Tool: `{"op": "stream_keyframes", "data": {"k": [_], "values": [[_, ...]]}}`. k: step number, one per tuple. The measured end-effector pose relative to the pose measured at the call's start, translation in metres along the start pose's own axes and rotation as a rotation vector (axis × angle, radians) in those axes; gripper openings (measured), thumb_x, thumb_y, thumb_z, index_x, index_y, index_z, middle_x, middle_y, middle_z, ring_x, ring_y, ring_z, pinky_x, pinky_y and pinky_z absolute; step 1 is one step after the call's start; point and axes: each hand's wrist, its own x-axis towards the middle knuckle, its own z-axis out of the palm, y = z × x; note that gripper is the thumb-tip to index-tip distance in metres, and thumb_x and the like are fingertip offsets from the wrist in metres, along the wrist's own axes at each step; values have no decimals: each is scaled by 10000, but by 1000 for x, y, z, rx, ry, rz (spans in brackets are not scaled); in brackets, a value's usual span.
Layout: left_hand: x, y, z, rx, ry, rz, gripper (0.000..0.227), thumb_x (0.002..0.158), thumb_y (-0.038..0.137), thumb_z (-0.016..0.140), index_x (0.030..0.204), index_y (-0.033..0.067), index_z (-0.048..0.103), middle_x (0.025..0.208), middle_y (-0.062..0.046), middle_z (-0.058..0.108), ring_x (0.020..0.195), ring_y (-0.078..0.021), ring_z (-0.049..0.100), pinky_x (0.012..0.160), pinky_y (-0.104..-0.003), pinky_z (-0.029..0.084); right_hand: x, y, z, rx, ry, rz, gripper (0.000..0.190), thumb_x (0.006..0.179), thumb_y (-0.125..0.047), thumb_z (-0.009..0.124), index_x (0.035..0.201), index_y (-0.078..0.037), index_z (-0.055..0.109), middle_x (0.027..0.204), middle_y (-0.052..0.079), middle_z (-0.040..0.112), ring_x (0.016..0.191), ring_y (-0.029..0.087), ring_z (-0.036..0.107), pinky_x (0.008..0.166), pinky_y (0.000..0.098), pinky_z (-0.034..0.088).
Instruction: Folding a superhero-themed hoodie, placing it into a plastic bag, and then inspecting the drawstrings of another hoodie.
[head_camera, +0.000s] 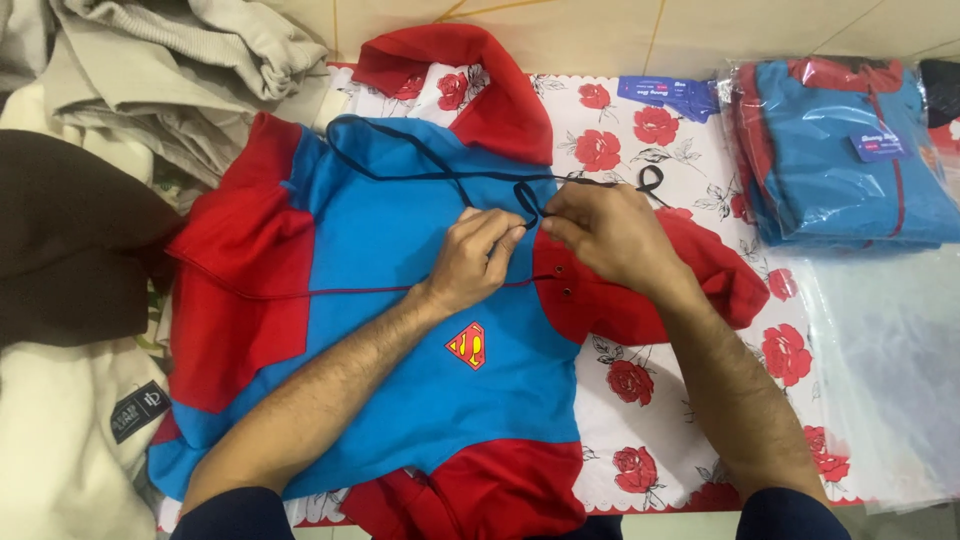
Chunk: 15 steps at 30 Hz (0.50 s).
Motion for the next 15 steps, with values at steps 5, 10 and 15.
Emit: {"op": "stream_keyframes", "data": {"k": [5,10,15], "values": [[-2,0,-1,6,-4,3,180,1068,139,535,924,125,642,651,-36,580,652,-284,651,687,-363,531,0,-5,1,99,16,-65,177,933,-125,674,1088,-77,742,812,117,793,730,313,772,719,460,590],[-3,-1,1,-10,27,-2,162,1059,133,550,932,127,652,657,-28,584,649,-275,650,661,-360,533,0,-11,9,150,-34,-80,209,952,-91,667,1134,-26,746,794,156,788,692,302,777,677,408,605],[-3,-3,-1,27,25,29,136,1034,144,620,906,118,658,676,-31,605,688,-271,672,715,-371,530,2,-2,9,156,-53,-39,141,948,-59,653,1034,9,741,733,154,775,648,289,761,675,422,598]]}}
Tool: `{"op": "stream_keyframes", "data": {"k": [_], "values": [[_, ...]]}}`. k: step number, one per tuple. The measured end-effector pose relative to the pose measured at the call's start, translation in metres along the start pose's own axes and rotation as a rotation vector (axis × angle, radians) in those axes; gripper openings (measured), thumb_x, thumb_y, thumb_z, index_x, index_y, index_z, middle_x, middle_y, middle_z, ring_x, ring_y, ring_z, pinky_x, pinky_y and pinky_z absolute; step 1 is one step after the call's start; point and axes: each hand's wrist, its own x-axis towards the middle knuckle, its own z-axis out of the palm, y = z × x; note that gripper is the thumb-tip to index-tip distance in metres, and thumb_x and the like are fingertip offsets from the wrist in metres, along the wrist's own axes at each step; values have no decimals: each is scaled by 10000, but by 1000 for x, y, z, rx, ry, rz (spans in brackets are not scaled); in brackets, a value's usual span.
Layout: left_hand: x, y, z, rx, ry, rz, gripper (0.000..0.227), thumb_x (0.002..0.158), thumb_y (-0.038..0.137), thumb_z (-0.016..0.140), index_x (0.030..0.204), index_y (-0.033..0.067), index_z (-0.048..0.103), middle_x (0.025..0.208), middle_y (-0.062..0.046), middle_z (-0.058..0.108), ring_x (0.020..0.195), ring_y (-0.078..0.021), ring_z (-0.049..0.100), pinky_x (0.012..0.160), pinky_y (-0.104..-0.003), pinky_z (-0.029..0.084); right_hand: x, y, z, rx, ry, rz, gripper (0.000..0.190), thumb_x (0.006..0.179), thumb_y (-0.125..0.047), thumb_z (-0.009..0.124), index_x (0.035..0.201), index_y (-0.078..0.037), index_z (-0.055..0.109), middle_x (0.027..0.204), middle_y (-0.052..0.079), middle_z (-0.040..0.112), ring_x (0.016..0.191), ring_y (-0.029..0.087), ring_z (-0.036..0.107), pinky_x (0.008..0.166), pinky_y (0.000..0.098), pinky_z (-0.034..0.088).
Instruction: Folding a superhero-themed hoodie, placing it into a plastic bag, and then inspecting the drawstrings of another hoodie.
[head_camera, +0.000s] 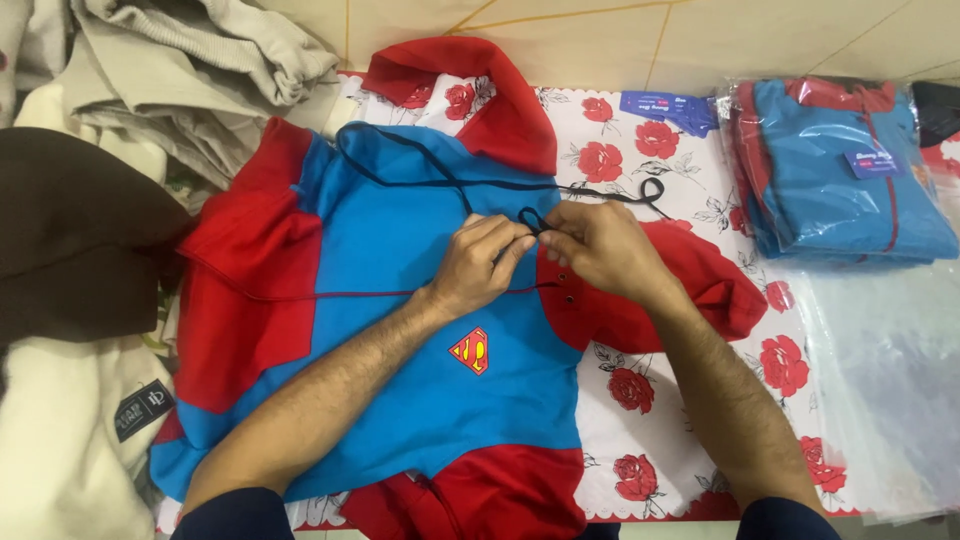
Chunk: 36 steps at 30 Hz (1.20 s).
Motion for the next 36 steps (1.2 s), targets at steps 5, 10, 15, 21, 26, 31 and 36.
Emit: {"op": "stream_keyframes", "data": {"k": [5,10,15,21,26,31,36], "values": [[3,-6,-5,60,12,4,155,1040,168,610,893,145,654,666,-4,602,685,-245,670,763,-352,514,-2,5,-19,-170,10,53,166,937,-123,660,1060,-44,739,753,118,781,739,361,755,766,535,574],[4,-18,-9,83,72,-29,182,1054,173,600,880,141,643,655,-2,586,667,-247,656,772,-354,499,4,49,-37,-442,36,171,204,957,-259,642,1127,-195,734,805,22,786,904,378,738,849,550,559],[4,-21,-7,69,64,-67,210,1065,191,570,865,152,621,644,4,564,658,-238,648,712,-350,531,5,80,-45,-562,148,344,200,980,-308,669,1134,-216,757,860,20,783,912,372,742,846,535,572],[-2,-18,0,50,23,-52,215,1063,168,556,864,117,617,643,-36,549,626,-267,636,633,-378,554,6,50,-23,228,75,288,222,973,-107,591,1133,-3,706,736,156,735,623,258,721,700,401,575],[-1,-10,1,36,31,2,194,1048,149,575,866,116,631,636,-43,548,619,-290,635,598,-386,557,7,20,10,421,56,131,334,979,-60,612,1274,95,624,751,231,733,612,284,740,629,399,601],[-4,-11,4,25,20,23,182,1039,160,588,871,131,651,637,-22,552,623,-261,640,587,-367,551,6,19,24,284,-9,94,236,986,-99,625,1166,14,727,747,172,772,626,239,772,592,344,598],[1,-3,-1,11,12,15,200,1029,154,612,832,130,635,608,-14,537,577,-237,622,562,-349,533,3,7,15,202,-34,88,180,975,-73,616,1061,18,745,730,165,777,619,241,764,594,343,597]]}}
